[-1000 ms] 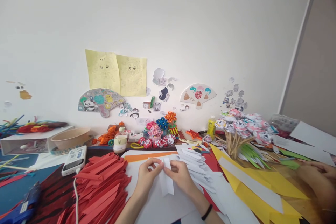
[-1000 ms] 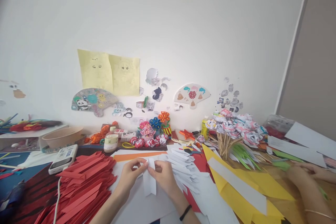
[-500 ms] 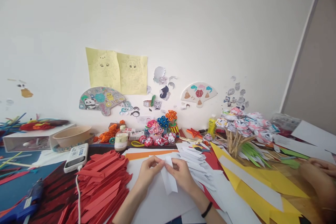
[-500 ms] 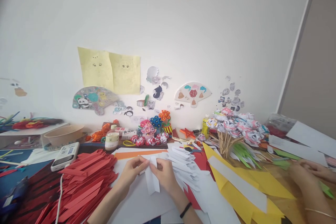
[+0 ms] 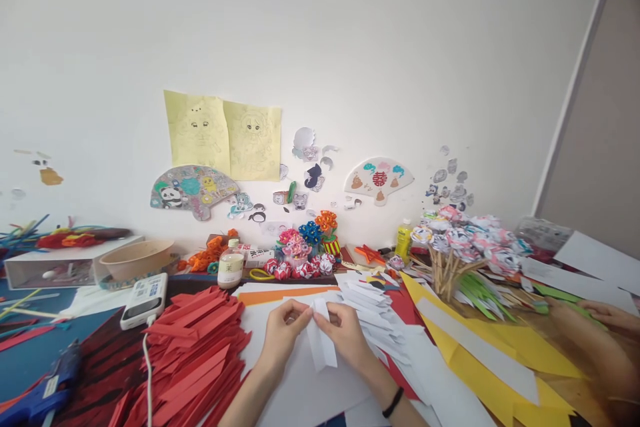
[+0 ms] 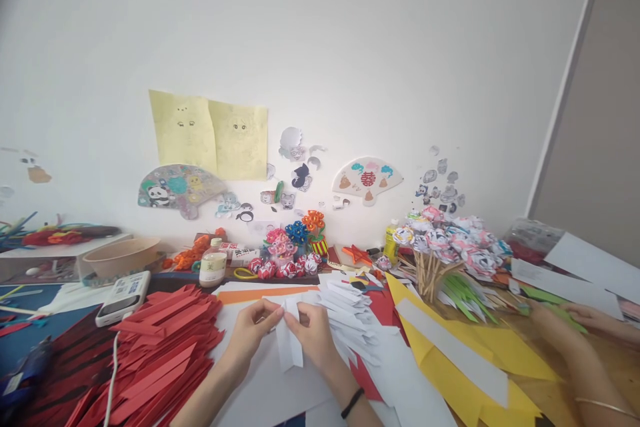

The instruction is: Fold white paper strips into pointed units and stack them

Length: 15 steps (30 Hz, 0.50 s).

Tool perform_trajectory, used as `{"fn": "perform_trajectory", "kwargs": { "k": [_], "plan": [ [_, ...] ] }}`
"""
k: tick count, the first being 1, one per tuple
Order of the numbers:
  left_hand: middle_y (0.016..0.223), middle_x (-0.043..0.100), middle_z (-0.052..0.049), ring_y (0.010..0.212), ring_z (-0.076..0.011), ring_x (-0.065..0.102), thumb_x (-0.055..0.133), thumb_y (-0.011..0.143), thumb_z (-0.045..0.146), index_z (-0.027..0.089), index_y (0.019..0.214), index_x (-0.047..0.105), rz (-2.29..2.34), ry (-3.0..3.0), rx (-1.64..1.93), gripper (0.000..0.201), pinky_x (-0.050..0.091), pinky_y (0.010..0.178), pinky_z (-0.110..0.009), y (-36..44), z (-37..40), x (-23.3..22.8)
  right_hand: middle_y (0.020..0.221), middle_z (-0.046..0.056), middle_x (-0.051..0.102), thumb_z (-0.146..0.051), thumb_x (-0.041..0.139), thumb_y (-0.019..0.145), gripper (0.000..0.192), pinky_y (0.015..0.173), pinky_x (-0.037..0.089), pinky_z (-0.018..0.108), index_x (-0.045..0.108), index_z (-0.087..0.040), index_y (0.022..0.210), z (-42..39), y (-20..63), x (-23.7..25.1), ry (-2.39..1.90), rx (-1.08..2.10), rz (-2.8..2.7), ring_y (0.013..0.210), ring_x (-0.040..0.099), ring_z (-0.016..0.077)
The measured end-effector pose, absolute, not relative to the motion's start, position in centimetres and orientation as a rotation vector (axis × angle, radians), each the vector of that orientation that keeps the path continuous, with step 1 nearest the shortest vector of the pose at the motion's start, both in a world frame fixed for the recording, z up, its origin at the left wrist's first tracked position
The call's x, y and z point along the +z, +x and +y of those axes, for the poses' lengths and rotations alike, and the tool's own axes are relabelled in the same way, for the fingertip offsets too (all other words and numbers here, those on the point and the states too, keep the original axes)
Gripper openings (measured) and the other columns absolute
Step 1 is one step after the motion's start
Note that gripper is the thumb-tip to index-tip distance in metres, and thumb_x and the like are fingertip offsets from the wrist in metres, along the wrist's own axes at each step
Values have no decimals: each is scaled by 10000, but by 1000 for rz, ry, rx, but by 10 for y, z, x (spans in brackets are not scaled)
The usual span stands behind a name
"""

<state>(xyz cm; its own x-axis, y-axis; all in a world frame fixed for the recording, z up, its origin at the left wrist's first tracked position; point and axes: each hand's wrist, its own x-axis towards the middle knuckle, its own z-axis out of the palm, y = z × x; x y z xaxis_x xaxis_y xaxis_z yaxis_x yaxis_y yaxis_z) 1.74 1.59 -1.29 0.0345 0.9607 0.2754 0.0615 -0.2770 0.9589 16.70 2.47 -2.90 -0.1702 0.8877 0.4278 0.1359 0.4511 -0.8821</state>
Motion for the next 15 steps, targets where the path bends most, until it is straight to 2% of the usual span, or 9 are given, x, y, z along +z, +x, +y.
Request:
{"fn": "perform_trajectory", "kwargs": {
  "k": [5,11,15],
  "plan": [
    [650,625,-21,602,-141,511,656,694,455,149,688,660,1109,1585,1321,306,382,560,-226,13,20,-12,595,-22,417,-474,596,777,364,486,308,213,502,-160,619,22,167,-24,-914,922,-1619,556,395,114],
    [740,677,-49,664,-168,553,609,743,429,158,727,678,1139,1735,1340,280,385,581,-234,10,19,-6,571,-54,250,-406,616,758,430,458,197,218,314,-196,536,21,169,-20,-939,850,-1660,520,271,85],
    [721,671,-47,656,-170,551,600,750,417,157,730,675,1167,1776,1356,271,381,564,-232,10,19,-6,580,-57,216,-390,609,761,447,462,163,228,264,-206,544,23,170,-22,-962,810,-1692,525,234,81]
  ]
}}
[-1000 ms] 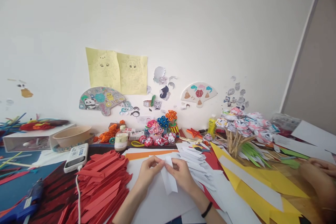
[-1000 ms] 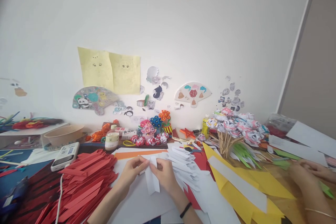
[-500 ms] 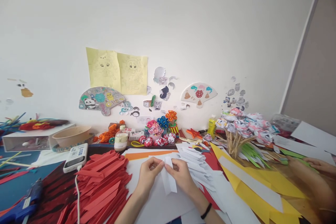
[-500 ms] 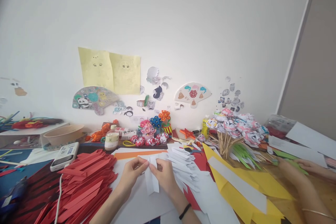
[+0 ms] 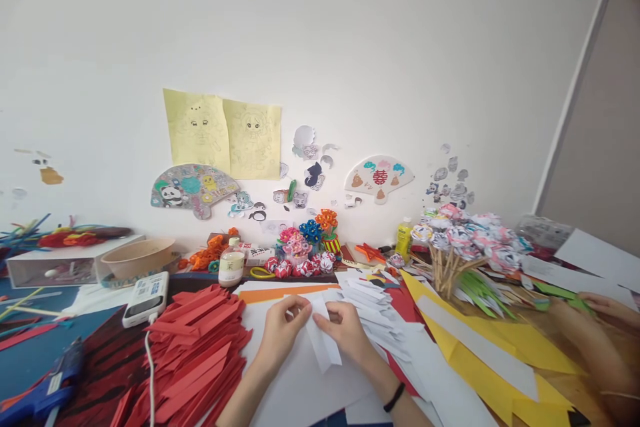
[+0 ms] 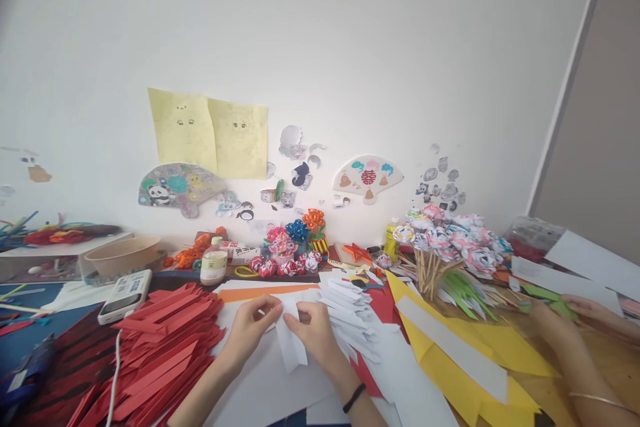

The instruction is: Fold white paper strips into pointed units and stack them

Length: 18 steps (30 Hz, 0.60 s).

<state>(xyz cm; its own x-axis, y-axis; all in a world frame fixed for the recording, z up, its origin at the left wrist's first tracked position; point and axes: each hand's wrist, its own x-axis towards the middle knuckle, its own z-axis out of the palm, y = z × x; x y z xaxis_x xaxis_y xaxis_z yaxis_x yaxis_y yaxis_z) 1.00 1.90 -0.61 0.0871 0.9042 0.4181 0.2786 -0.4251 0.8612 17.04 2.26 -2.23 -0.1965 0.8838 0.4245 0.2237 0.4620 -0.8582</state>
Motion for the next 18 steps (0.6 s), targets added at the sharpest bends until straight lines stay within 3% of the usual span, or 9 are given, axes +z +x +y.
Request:
{"fn": "perform_trajectory", "kwargs": {
  "k": [18],
  "plan": [
    [738,674,-41,673,-178,574,572,768,404,171,715,645,1181,1829,1374,250,406,583,-241,9,16,-3,564,-66,155,-405,620,744,525,471,119,249,175,-217,539,25,173,-24,-966,751,-1738,522,169,84]
  ]
}}
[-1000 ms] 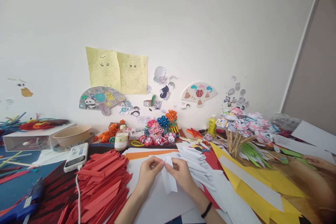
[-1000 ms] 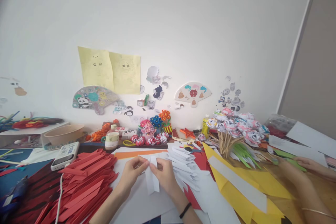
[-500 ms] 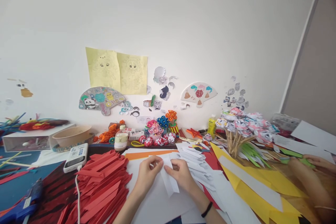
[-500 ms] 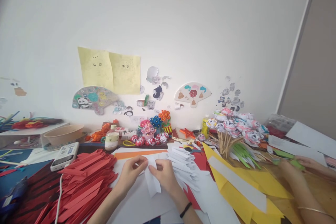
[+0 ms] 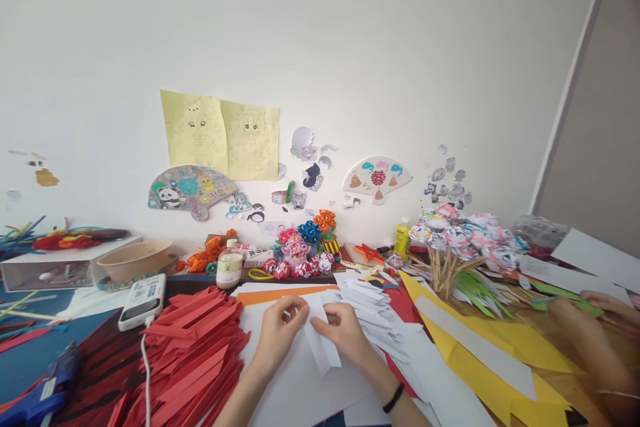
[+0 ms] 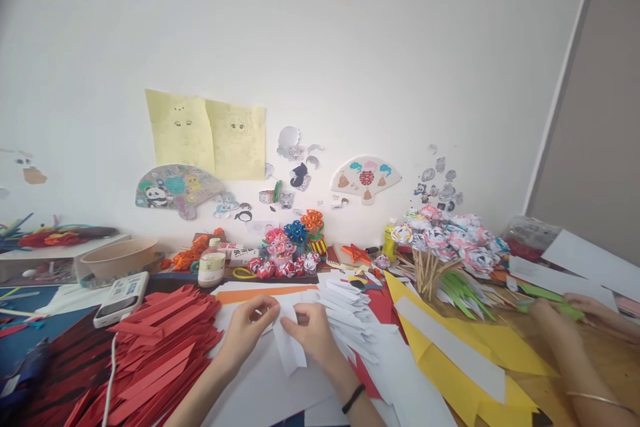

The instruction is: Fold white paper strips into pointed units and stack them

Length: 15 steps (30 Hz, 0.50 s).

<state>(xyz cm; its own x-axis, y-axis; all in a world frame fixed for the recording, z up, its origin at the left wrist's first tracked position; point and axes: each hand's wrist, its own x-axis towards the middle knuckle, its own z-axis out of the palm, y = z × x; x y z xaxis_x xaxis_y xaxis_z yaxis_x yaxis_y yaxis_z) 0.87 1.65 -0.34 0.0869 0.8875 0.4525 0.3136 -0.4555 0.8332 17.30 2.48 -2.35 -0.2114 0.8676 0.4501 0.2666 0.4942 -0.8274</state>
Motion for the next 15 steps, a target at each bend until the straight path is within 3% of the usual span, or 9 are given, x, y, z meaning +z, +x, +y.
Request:
{"fn": "perform_trajectory", "kwargs": {
  "k": [10,15],
  "plan": [
    [722,645,-33,664,-171,554,553,779,428,178,710,617,1160,1829,1374,267,391,567,-228,11,16,-3,557,-68,146,-382,615,742,519,475,115,249,171,-215,531,22,173,-20,-969,753,-1752,517,166,82],
    [695,632,-19,613,-150,530,577,767,412,176,735,634,1155,1853,1342,246,371,552,-223,9,16,-3,554,-66,180,-352,606,760,456,474,142,241,248,-205,517,20,171,-17,-962,767,-1707,513,214,84]
  ]
}}
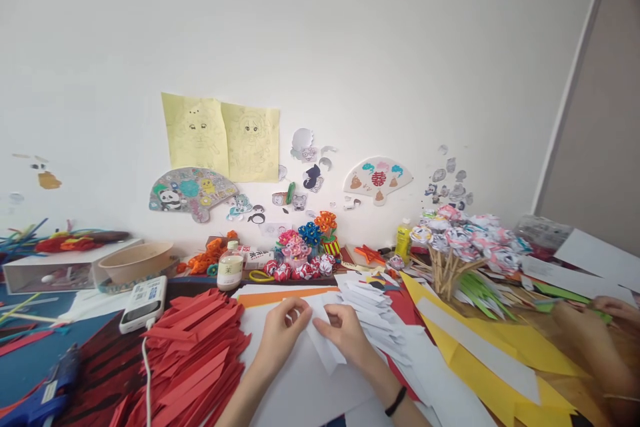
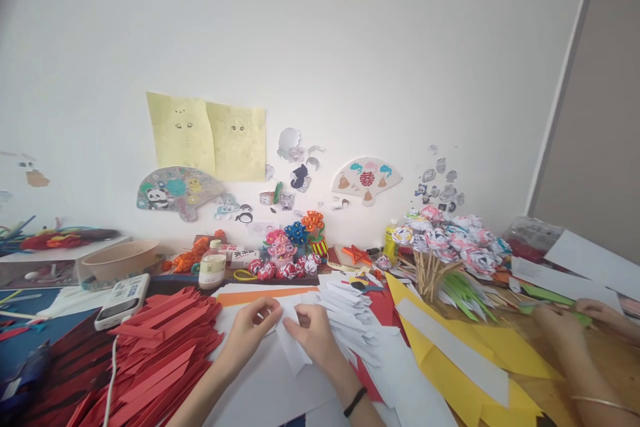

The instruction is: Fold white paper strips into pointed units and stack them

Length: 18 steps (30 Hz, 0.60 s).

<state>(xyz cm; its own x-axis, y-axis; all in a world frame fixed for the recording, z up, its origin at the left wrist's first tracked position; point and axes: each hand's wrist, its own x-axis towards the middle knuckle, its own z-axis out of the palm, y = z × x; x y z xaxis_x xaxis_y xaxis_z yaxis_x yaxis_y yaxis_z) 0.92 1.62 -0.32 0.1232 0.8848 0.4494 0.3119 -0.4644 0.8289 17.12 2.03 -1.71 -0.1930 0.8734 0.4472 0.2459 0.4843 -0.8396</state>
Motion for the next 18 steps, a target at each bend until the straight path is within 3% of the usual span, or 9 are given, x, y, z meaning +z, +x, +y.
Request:
{"fn": "perform_trajectory", "kwargs": {
  "k": [3,6,9,12,14,18],
  "plan": [
    [606,579,13,546,-124,481,625,734,414,170,721,607,1147,1864,1311,244,341,525,-215,8,18,-5,535,-57,302,-334,623,754,331,479,209,234,442,-174,527,21,173,-16,-972,747,-1698,513,299,94],
    [601,588,14,532,-120,497,608,755,437,172,756,556,1061,1726,1293,270,352,500,-210,8,22,-10,678,9,557,-334,675,721,188,573,360,248,642,-150,746,25,177,-17,-1010,719,-1609,628,483,145],
    [638,646,-9,523,-125,534,622,743,461,183,781,500,959,1511,1313,306,383,477,-213,9,26,-15,831,51,630,-387,709,690,364,591,429,274,632,-156,960,30,181,-19,-1037,800,-1431,638,560,163],
    [687,695,-48,552,-136,587,688,679,470,180,733,479,909,1309,1301,362,412,488,-218,11,29,-19,754,25,620,-464,717,665,531,450,402,246,542,-158,1064,32,180,-23,-1027,1047,-1216,478,536,130],
    [722,711,-64,596,-149,620,722,645,466,169,715,501,886,1226,1273,377,429,511,-219,13,29,-20,711,14,618,-477,710,680,519,442,402,234,530,-150,1040,32,177,-25,-953,1166,-1206,465,540,123],
    [676,701,-49,525,-118,577,728,638,477,152,643,538,858,1257,1249,377,413,494,-214,18,27,-23,668,63,644,-498,685,708,403,459,415,236,582,-110,738,29,174,-26,-836,1201,-1393,467,541,116]
  ]
}}
